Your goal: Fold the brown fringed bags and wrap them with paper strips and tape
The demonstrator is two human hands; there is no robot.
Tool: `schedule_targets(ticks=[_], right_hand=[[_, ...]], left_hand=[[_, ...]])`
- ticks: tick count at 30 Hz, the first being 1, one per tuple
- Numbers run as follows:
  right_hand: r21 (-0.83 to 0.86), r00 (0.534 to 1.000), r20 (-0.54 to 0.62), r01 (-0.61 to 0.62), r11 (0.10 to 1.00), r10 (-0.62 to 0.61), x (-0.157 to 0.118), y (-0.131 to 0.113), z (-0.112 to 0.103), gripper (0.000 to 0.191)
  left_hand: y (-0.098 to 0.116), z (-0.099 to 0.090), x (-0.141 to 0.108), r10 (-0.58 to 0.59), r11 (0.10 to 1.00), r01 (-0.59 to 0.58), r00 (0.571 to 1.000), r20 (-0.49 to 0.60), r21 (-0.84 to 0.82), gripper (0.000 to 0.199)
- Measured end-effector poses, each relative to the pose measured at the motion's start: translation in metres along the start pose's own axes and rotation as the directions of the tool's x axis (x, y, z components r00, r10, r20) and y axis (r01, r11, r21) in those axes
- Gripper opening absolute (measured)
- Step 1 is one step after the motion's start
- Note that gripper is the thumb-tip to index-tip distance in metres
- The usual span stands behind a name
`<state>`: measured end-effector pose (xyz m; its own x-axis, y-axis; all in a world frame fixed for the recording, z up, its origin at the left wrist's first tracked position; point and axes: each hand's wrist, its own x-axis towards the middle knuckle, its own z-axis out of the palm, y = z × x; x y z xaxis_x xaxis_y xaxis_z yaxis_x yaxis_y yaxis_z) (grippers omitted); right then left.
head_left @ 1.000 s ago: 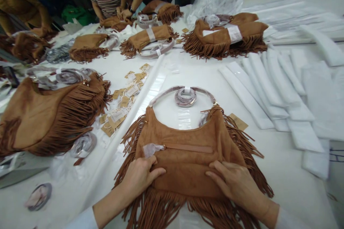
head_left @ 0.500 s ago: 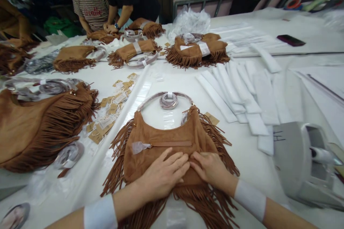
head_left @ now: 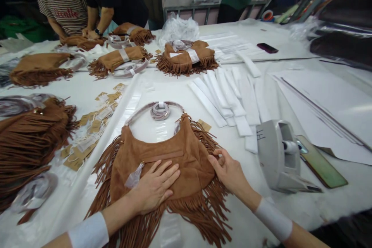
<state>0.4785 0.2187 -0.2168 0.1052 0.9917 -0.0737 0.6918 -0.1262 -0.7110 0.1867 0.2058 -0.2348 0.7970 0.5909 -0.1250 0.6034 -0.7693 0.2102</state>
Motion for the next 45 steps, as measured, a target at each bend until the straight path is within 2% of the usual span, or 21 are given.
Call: schedule_targets(ticks=[3, 6, 9, 11, 14, 17, 20, 23, 25, 27, 29, 33, 37, 39, 41, 43, 45], right_hand=[[0.024, 0.997, 0.065, -0.039, 0.999, 0.037, -0.01, 0.004, 0.015, 0.035], [0.14, 0.997, 0.072, -0.052, 0.989, 0.043, -0.012, 0.009, 0.026, 0.026], [0.26, 0.992, 0.115, -0.085, 0.962, 0.056, -0.01, 0.014, 0.024, 0.025], [0.278, 0.991, 0.125, -0.088, 0.957, 0.055, -0.007, 0.016, 0.019, 0.026], [0.183, 0.997, 0.076, -0.042, 0.982, 0.029, 0.002, 0.016, 0.011, 0.026], [-0.046, 0.999, 0.017, 0.046, 0.998, -0.045, 0.012, 0.008, 0.007, 0.026], [-0.343, 0.988, 0.03, 0.154, 0.926, -0.154, 0.019, -0.006, 0.008, 0.03], [-0.528, 0.986, 0.099, 0.169, 0.832, -0.137, 0.02, -0.019, 0.014, 0.028], [-0.551, 0.979, 0.145, 0.201, 0.81, -0.144, 0.021, -0.02, 0.018, 0.02], [-0.505, 0.969, 0.166, 0.245, 0.828, -0.185, 0.024, -0.013, 0.021, 0.018], [-0.421, 0.973, 0.126, 0.228, 0.878, -0.192, 0.029, 0.001, 0.023, 0.023], [-0.304, 0.994, 0.008, 0.109, 0.946, -0.112, 0.038, 0.025, 0.03, 0.03], [-0.354, 0.985, 0.06, 0.173, 0.919, -0.163, 0.036, 0.022, 0.026, 0.031], [-0.43, 0.964, 0.049, 0.257, 0.866, -0.262, 0.029, 0.006, 0.017, 0.03], [-0.493, 0.905, -0.013, 0.364, 0.79, -0.426, 0.019, -0.019, 0.009, 0.028], [-0.473, 0.798, -0.01, 0.527, 0.706, -0.602, 0.008, -0.046, 0.006, 0.023], [-0.383, 0.681, 0.085, 0.696, 0.607, -0.727, -0.001, -0.067, 0.015, 0.022]], left_hand=[[0.001, 0.0, 0.0, -0.006, 1.0, 0.005, 1.0, 0.013, 0.021, 0.06], [0.001, 0.001, 0.0, 0.002, 0.999, -0.002, 1.0, 0.017, 0.034, 0.061], [0.001, 0.003, 0.0, 0.012, 0.999, -0.012, 1.0, 0.002, 0.039, 0.061], [0.0, 0.005, 0.0, 0.011, 0.999, -0.011, 1.0, -0.013, 0.038, 0.061], [0.0, 0.006, 0.0, 0.011, 0.999, -0.01, 1.0, -0.023, 0.042, 0.06], [0.0, 0.007, 0.0, 0.016, 0.998, -0.014, 1.0, -0.027, 0.066, 0.06], [0.0, 0.007, 0.0, 0.019, 0.996, -0.014, 0.999, -0.049, 0.094, 0.059], [0.0, 0.009, 0.0, 0.027, 0.994, -0.019, 0.996, -0.079, 0.105, 0.059], [-0.001, 0.011, 0.0, 0.032, 0.993, -0.022, 0.996, -0.085, 0.113, 0.058], [-0.002, 0.012, 0.0, 0.033, 0.993, -0.023, 0.997, -0.076, 0.12, 0.059], [-0.002, 0.012, 0.0, 0.03, 0.993, -0.022, 0.998, -0.062, 0.119, 0.06], [-0.003, 0.009, 0.0, 0.032, 0.995, -0.028, 0.999, -0.039, 0.1, 0.061], [-0.005, 0.009, -0.001, 0.032, 0.996, -0.029, 0.999, -0.041, 0.083, 0.059], [-0.007, 0.01, -0.001, 0.045, 0.997, -0.042, 0.998, -0.052, 0.068, 0.057], [-0.007, 0.01, -0.002, 0.054, 0.998, -0.052, 0.997, -0.061, 0.044, 0.055], [-0.007, 0.008, -0.002, 0.048, 0.999, -0.047, 0.997, -0.063, 0.019, 0.055], [-0.007, 0.006, -0.003, 0.04, 0.999, -0.04, 0.997, -0.059, -0.002, 0.055]])
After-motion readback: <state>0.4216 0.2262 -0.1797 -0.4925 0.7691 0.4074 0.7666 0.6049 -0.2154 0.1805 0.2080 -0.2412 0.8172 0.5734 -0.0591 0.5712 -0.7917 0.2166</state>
